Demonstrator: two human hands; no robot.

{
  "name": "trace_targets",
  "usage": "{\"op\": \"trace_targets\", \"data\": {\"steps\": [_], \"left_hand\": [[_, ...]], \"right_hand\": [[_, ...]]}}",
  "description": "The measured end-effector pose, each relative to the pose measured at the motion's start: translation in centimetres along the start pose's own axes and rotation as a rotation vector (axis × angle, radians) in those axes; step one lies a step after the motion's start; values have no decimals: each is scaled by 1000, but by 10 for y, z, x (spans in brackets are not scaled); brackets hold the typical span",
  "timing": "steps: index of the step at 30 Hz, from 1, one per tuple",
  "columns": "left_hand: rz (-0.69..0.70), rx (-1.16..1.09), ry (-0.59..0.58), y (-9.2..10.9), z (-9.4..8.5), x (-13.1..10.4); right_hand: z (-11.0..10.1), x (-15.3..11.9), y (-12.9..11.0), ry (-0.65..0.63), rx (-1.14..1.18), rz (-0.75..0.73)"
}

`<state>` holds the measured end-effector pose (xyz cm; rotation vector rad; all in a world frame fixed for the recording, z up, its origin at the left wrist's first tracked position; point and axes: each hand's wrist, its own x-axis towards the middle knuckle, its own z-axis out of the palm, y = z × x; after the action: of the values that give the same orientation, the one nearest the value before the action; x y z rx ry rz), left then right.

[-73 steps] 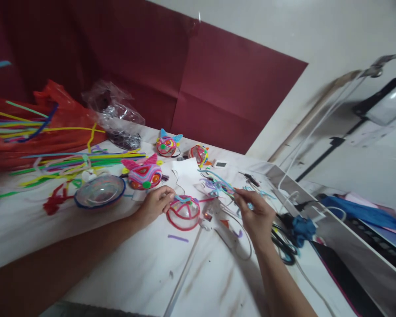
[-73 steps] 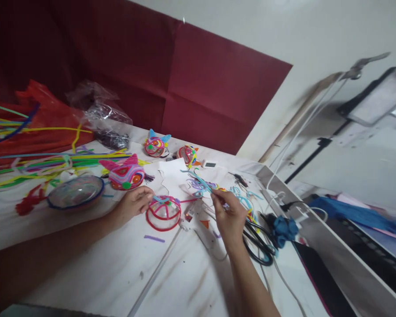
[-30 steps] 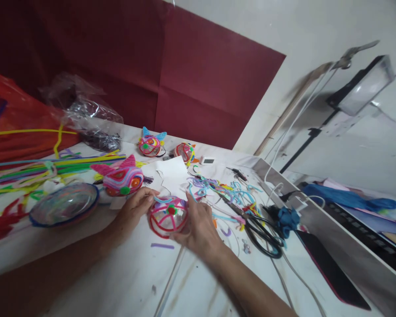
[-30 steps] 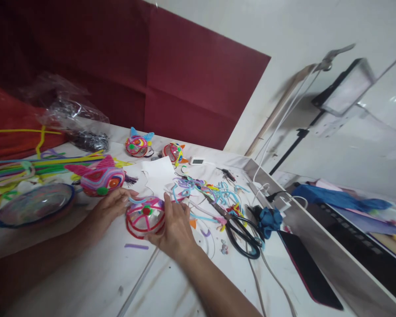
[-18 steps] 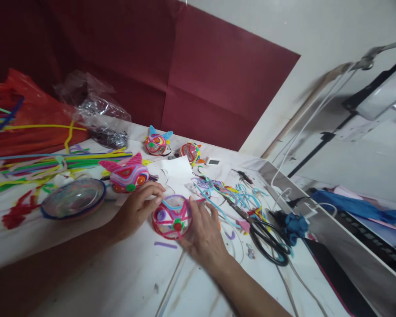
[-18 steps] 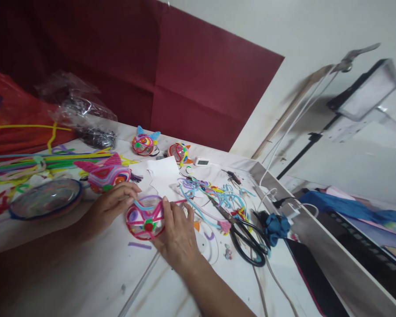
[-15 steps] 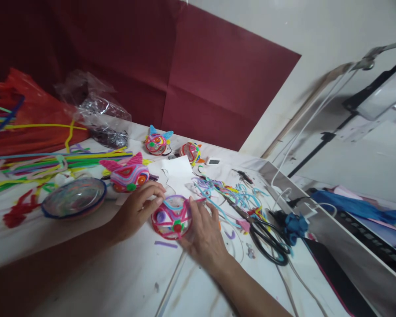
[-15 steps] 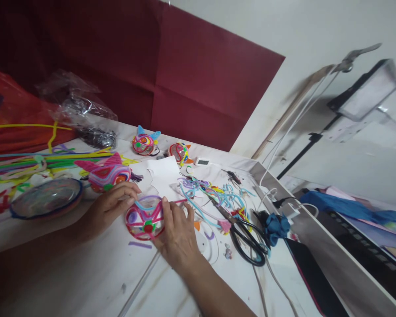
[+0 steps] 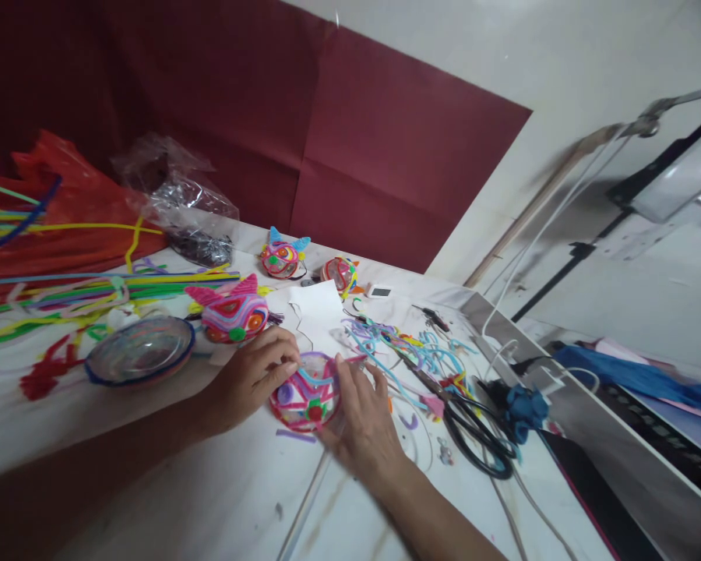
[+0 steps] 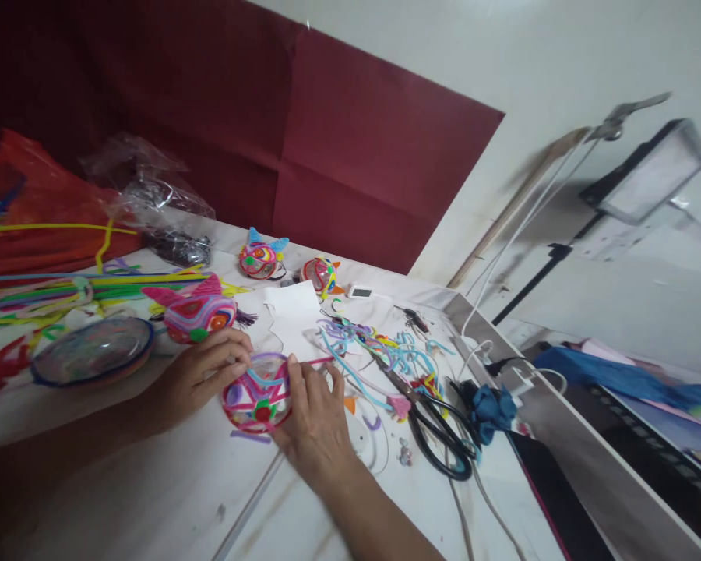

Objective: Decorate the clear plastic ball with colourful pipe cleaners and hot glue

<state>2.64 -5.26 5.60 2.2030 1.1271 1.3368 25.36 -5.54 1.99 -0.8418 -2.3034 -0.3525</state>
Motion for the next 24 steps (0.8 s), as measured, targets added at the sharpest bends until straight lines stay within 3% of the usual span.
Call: {"op": "trace_targets", "data": {"steps": [5,9,13,17,21,24], "left_hand": [[31,4,-15,1,-2,-1],[-73,-63,-3,-4,-2,3],[-342,-302,95,-16,3,6],[-706,-764,181,-25,12,4],[-832,-1041,259,-30,18,4],[-904,-1076,334,-33,18,5]], "right_hand": [[2,-2,2,-8,7,9],[2,-2,4,-51,81,38],[4,-2,10,-101,236,86],[-4,2,15,-194,337,127],[-17,20,24,-186,298,184],[-17,42,38,-132,67,432]]}}
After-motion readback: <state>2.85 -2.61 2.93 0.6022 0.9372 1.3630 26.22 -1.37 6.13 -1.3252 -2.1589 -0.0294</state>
